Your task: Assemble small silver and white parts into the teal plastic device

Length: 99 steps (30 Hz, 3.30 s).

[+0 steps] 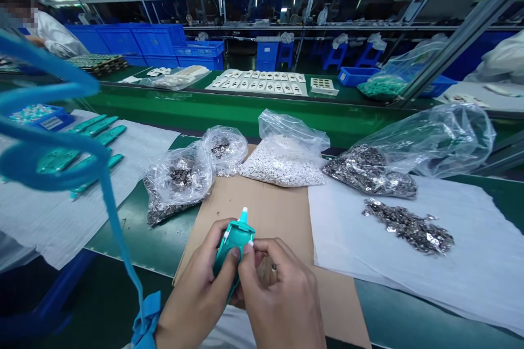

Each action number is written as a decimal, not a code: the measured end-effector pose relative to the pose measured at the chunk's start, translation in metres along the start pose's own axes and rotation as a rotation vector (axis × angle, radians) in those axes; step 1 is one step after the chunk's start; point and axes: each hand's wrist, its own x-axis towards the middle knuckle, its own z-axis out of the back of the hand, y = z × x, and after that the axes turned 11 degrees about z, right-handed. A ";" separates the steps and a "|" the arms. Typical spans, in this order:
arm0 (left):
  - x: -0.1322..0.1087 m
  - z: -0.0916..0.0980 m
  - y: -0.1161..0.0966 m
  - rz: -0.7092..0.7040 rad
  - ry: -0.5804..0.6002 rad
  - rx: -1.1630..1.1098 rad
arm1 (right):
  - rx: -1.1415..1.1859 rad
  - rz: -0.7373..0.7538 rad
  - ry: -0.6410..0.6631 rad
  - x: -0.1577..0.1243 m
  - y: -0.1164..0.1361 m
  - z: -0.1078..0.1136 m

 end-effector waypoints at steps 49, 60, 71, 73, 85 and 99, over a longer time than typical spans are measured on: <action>0.014 -0.007 0.011 -0.039 -0.044 -0.220 | -0.174 0.097 -0.064 0.015 -0.007 -0.017; 0.006 -0.010 0.011 -0.039 -0.055 -0.229 | -0.093 0.131 -0.039 0.010 -0.002 -0.015; 0.034 -0.001 0.019 0.038 -0.151 -0.072 | -0.686 0.163 -0.106 0.057 -0.090 0.086; 0.039 0.001 0.022 -0.007 -0.160 -0.038 | -0.879 0.146 -0.154 0.075 -0.118 0.115; 0.049 0.020 0.037 -0.290 -0.169 0.286 | -1.010 0.222 -0.012 0.113 -0.155 0.140; 0.046 0.057 0.041 -0.661 -0.006 0.835 | -0.899 0.341 -0.038 0.091 -0.133 0.116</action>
